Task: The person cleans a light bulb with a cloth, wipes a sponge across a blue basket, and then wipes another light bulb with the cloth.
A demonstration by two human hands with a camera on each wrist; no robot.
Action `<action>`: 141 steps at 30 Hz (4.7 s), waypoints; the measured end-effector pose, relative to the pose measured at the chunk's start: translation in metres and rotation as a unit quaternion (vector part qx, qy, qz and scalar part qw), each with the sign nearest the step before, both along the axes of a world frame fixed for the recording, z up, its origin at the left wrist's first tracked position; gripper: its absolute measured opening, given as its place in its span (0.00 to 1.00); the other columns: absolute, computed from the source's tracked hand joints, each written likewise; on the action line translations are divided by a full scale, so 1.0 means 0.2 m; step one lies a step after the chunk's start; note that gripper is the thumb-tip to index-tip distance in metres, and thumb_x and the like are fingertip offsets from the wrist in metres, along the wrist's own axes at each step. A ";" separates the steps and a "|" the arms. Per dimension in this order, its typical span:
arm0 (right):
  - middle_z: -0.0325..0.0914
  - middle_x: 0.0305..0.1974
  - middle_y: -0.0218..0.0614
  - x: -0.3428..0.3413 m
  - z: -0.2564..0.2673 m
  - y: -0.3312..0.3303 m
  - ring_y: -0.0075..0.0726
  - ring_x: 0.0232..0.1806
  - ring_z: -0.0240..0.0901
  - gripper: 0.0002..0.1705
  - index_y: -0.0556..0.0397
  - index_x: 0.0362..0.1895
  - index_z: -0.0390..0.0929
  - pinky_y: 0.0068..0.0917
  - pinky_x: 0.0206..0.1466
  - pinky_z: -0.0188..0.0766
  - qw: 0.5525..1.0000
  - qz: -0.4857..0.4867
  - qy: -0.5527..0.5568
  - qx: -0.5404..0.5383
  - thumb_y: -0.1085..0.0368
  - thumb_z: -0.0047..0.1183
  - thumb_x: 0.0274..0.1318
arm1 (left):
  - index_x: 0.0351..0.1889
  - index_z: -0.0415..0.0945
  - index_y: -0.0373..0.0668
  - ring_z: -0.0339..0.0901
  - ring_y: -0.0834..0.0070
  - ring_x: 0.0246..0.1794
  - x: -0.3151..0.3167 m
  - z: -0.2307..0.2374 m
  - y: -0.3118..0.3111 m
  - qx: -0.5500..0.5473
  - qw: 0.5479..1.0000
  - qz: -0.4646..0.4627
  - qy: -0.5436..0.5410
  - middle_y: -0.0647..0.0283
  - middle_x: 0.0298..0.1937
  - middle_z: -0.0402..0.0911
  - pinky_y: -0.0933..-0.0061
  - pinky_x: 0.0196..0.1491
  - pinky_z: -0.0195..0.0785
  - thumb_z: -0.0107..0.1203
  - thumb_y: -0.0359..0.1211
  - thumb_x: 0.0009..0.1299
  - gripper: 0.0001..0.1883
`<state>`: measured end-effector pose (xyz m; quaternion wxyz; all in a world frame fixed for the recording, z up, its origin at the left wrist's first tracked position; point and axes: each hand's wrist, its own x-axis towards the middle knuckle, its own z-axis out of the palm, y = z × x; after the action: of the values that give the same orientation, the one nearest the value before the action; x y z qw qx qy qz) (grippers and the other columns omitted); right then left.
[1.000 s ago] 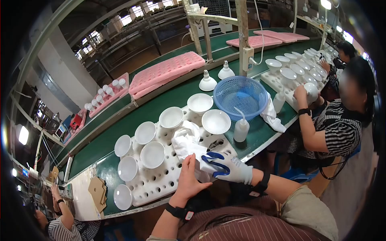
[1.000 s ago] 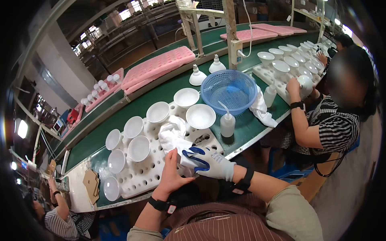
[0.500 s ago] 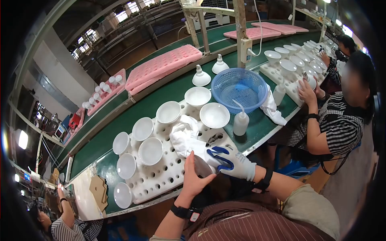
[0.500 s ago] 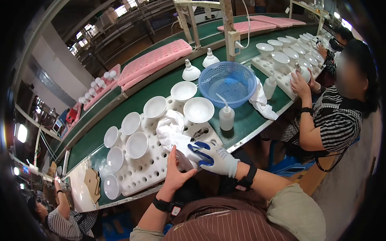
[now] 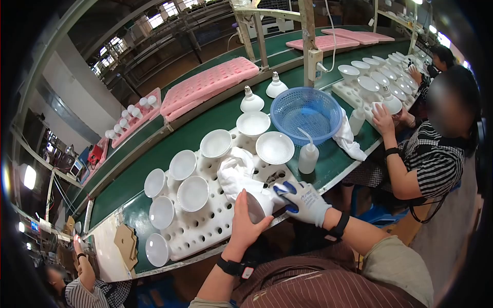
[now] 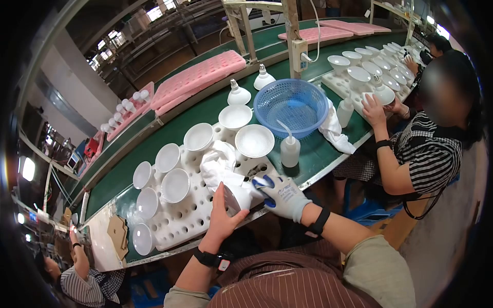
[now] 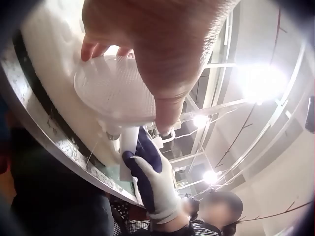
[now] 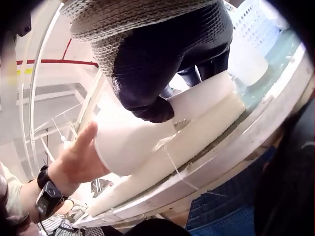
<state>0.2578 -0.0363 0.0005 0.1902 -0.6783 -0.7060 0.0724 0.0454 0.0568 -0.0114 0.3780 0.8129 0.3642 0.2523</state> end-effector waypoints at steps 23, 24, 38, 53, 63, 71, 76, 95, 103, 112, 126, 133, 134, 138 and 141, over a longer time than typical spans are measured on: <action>0.69 0.56 0.46 -0.02 0.01 -0.01 0.55 0.54 0.67 0.36 0.41 0.65 0.67 0.44 0.58 0.65 0.994 0.020 0.106 0.014 0.57 0.57 0.47 | 0.72 0.43 0.33 0.54 0.46 0.69 0.01 0.06 -0.08 0.181 0.978 -0.073 0.069 0.40 0.68 0.54 0.53 0.67 0.54 0.73 0.46 0.47 0.61; 0.70 0.55 0.45 0.00 0.03 -0.01 0.54 0.54 0.68 0.36 0.40 0.65 0.67 0.44 0.56 0.66 0.999 -0.023 0.007 -0.026 0.56 0.57 0.47 | 0.72 0.43 0.33 0.53 0.46 0.69 0.02 0.06 -0.08 0.095 0.993 -0.037 0.056 0.40 0.68 0.54 0.53 0.67 0.54 0.73 0.46 0.47 0.62; 0.70 0.56 0.43 0.06 0.07 -0.01 0.51 0.53 0.69 0.34 0.36 0.64 0.68 0.43 0.55 0.66 0.997 -0.038 -0.043 -0.045 0.53 0.54 0.49 | 0.72 0.43 0.36 0.50 0.41 0.69 0.12 0.04 -0.27 0.178 0.980 0.020 0.084 0.36 0.69 0.47 0.49 0.69 0.49 0.73 0.43 0.45 0.61; 0.71 0.57 0.38 0.07 0.09 0.06 0.29 0.56 0.68 0.32 0.61 0.65 0.64 0.26 0.59 0.65 0.772 0.044 0.634 -0.004 0.69 0.53 0.54 | 0.74 0.44 0.53 0.62 0.48 0.66 -0.10 0.17 -0.18 -0.553 0.692 -0.026 -0.464 0.51 0.68 0.58 0.38 0.60 0.62 0.59 0.47 0.56 0.49; 0.69 0.59 0.47 -0.13 0.24 0.05 0.47 0.60 0.66 0.37 0.54 0.63 0.68 0.37 0.65 0.61 0.898 0.077 0.421 0.098 0.60 0.61 0.46 | 0.69 0.58 0.45 0.63 0.35 0.62 -0.12 0.19 -0.18 -0.651 0.544 -0.071 -0.525 0.50 0.65 0.65 0.32 0.49 0.69 0.36 0.58 0.64 0.39; 0.70 0.55 0.43 -0.18 0.42 0.03 0.51 0.55 0.68 0.35 0.38 0.62 0.71 0.46 0.59 0.62 0.980 0.162 0.100 0.057 0.57 0.59 0.44 | 0.66 0.62 0.43 0.71 0.35 0.53 -0.21 0.06 -0.13 -0.671 0.534 -0.088 -0.507 0.43 0.61 0.68 0.35 0.32 0.76 0.32 0.62 0.65 0.41; 0.69 0.56 0.45 -0.17 0.48 0.01 0.53 0.53 0.68 0.35 0.38 0.62 0.71 0.44 0.57 0.63 0.980 0.154 0.077 0.105 0.57 0.61 0.44 | 0.68 0.60 0.40 0.70 0.29 0.51 -0.23 0.09 -0.12 -0.692 0.515 -0.140 -0.485 0.39 0.60 0.68 0.37 0.26 0.76 0.37 0.64 0.63 0.44; 0.64 0.63 0.52 1.01 0.29 0.50 0.57 0.66 0.59 0.42 0.40 0.66 0.65 0.41 0.67 0.58 0.972 -0.236 -0.016 -0.015 0.50 0.63 0.44 | 0.70 0.56 0.44 0.65 0.33 0.59 -0.44 0.02 -0.02 -0.573 0.636 -0.023 -0.515 0.45 0.67 0.59 0.29 0.40 0.74 0.45 0.65 0.59 0.47; 0.74 0.52 0.49 0.23 0.49 0.40 0.52 0.58 0.68 0.32 0.53 0.61 0.69 0.43 0.63 0.62 0.961 -0.017 0.082 0.263 0.59 0.59 0.51 | 0.70 0.55 0.48 0.70 0.46 0.58 -0.52 0.05 -0.01 -0.497 0.697 0.067 -0.511 0.49 0.62 0.67 0.34 0.47 0.72 0.45 0.60 0.63 0.41; 0.70 0.58 0.45 -0.30 -0.14 0.77 0.51 0.61 0.65 0.28 0.47 0.58 0.72 0.44 0.64 0.60 0.999 0.048 0.013 0.009 0.52 0.54 0.54 | 0.75 0.43 0.49 0.67 0.58 0.63 -0.48 0.17 -0.06 -0.390 0.793 0.108 -0.455 0.54 0.64 0.64 0.54 0.62 0.65 0.53 0.47 0.65 0.44; 0.76 0.47 0.46 -0.41 0.45 0.29 0.52 0.44 0.75 0.37 0.47 0.64 0.66 0.44 0.47 0.69 0.975 0.222 -0.002 0.005 0.40 0.49 0.56 | 0.67 0.58 0.38 0.69 0.69 0.61 -0.31 0.28 -0.08 -0.439 0.780 0.075 -0.440 0.57 0.61 0.70 0.68 0.61 0.65 0.42 0.30 0.69 0.26; 0.80 0.38 0.54 -0.34 0.36 0.33 0.58 0.41 0.77 0.26 0.54 0.49 0.76 0.46 0.46 0.69 0.949 0.098 0.232 -0.192 0.46 0.43 0.63 | 0.73 0.50 0.42 0.67 0.67 0.61 -0.36 0.32 -0.15 -0.205 0.941 0.072 -0.258 0.54 0.65 0.63 0.64 0.57 0.67 0.54 0.28 0.55 0.44; 0.80 0.39 0.55 -0.31 0.23 0.38 0.59 0.41 0.76 0.23 0.56 0.47 0.77 0.46 0.46 0.69 0.928 0.106 0.280 -0.223 0.50 0.43 0.63 | 0.73 0.50 0.42 0.65 0.65 0.63 -0.37 0.36 -0.16 -0.121 0.971 0.045 -0.202 0.54 0.66 0.61 0.63 0.57 0.67 0.55 0.30 0.53 0.45; 0.80 0.37 0.40 -0.15 0.11 0.38 0.28 0.36 0.75 0.21 0.59 0.50 0.77 0.26 0.40 0.72 0.873 0.050 0.460 -0.151 0.55 0.47 0.64 | 0.75 0.43 0.42 0.57 0.61 0.69 -0.44 0.40 -0.12 -0.137 0.967 0.025 -0.212 0.52 0.71 0.53 0.60 0.64 0.60 0.60 0.35 0.51 0.52; 0.80 0.40 0.32 -0.05 0.21 0.37 0.21 0.39 0.73 0.21 0.61 0.53 0.75 0.23 0.45 0.72 0.820 0.082 0.558 -0.093 0.57 0.48 0.65 | 0.76 0.35 0.42 0.56 0.58 0.71 -0.50 0.39 -0.08 -0.278 0.903 0.009 -0.328 0.49 0.73 0.52 0.59 0.68 0.55 0.62 0.44 0.56 0.56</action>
<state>0.2475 0.0367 0.0429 0.4811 -0.4762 -0.5217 0.5192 -0.0538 0.0417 0.0672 0.6841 0.5429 0.2824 0.3968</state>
